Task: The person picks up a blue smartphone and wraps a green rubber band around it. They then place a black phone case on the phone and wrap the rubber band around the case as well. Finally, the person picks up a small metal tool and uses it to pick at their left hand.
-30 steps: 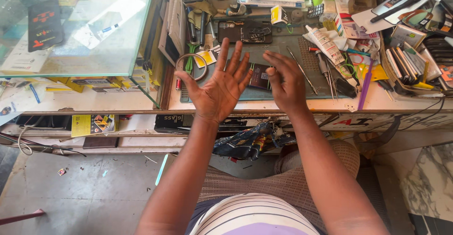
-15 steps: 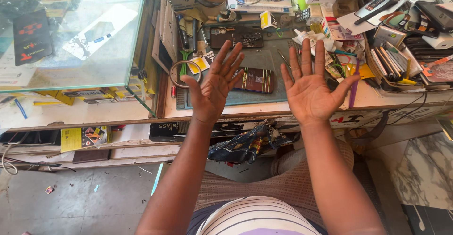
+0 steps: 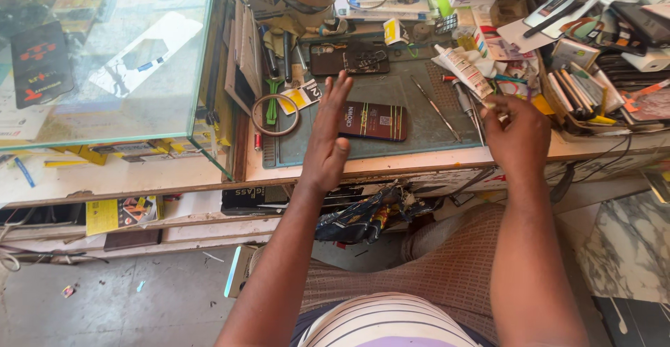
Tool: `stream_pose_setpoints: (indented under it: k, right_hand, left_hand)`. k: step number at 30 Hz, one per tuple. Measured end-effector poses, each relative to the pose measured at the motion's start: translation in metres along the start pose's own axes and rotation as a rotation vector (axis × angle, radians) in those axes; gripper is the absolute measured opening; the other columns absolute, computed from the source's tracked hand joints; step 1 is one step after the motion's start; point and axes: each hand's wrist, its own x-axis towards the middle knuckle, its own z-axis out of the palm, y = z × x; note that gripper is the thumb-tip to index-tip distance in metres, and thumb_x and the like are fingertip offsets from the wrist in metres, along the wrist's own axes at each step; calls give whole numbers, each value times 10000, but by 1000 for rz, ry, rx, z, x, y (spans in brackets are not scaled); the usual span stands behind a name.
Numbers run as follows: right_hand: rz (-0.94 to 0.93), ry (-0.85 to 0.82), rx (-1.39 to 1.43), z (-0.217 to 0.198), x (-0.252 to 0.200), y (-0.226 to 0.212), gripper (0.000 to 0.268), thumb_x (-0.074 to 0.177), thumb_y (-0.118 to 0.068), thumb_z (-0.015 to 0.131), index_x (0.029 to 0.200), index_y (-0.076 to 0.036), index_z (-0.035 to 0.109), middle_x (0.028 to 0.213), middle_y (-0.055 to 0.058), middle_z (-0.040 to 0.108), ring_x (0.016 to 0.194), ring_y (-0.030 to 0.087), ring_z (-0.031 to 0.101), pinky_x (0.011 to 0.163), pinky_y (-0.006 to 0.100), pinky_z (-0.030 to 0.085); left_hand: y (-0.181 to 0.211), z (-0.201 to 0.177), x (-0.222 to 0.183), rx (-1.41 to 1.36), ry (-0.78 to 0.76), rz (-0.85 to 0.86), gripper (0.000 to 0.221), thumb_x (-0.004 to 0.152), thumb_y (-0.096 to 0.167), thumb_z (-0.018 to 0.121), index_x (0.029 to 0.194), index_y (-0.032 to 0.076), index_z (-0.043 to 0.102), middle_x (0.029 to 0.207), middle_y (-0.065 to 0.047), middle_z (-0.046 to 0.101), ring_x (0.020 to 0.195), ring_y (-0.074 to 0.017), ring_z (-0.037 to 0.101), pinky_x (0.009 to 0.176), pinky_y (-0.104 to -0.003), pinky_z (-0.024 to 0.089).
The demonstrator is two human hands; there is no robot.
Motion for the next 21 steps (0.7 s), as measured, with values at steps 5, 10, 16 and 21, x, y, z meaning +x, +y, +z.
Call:
stream_pose_setpoints:
  k: [5, 10, 16, 21]
  right_hand:
    - [100, -123, -283, -5, -3, 2, 292, 858, -334, 837, 1110, -191, 800, 880, 29, 768, 797, 249, 720, 696, 416, 545]
    - [108, -222, -424, -1, 7, 10, 331, 822, -422, 854, 1055, -192, 809, 867, 29, 772, 828, 267, 730, 705, 439, 556]
    - [167, -342, -370, -7, 39, 30, 324, 814, -436, 858, 984, -161, 832, 861, 79, 777, 781, 263, 745, 762, 402, 568]
    - [213, -481, -328, -3, 44, 45, 386, 731, -439, 901, 907, -105, 821, 811, 74, 777, 723, 216, 720, 734, 373, 556]
  left_hand:
    - [-6, -1, 0, -107, 24, -61, 1049, 944, 906, 132, 1652, 155, 320, 1762, -119, 263, 1683, -346, 122, 1362, -536, 128]
    - [-16, -3, -4, -201, 2, -51, 1069, 944, 904, 112, 1654, 131, 315, 1762, -138, 263, 1686, -338, 132, 1370, -538, 111]
    - [-24, -2, -3, -276, 0, -45, 1025, 967, 880, 123, 1658, 141, 290, 1742, -146, 294, 1659, -333, 214, 1363, -516, 153]
    - [-25, -3, -6, -158, 4, -129, 827, 1044, 745, 326, 1629, 162, 368, 1701, -142, 386, 1647, -331, 240, 1333, -498, 203]
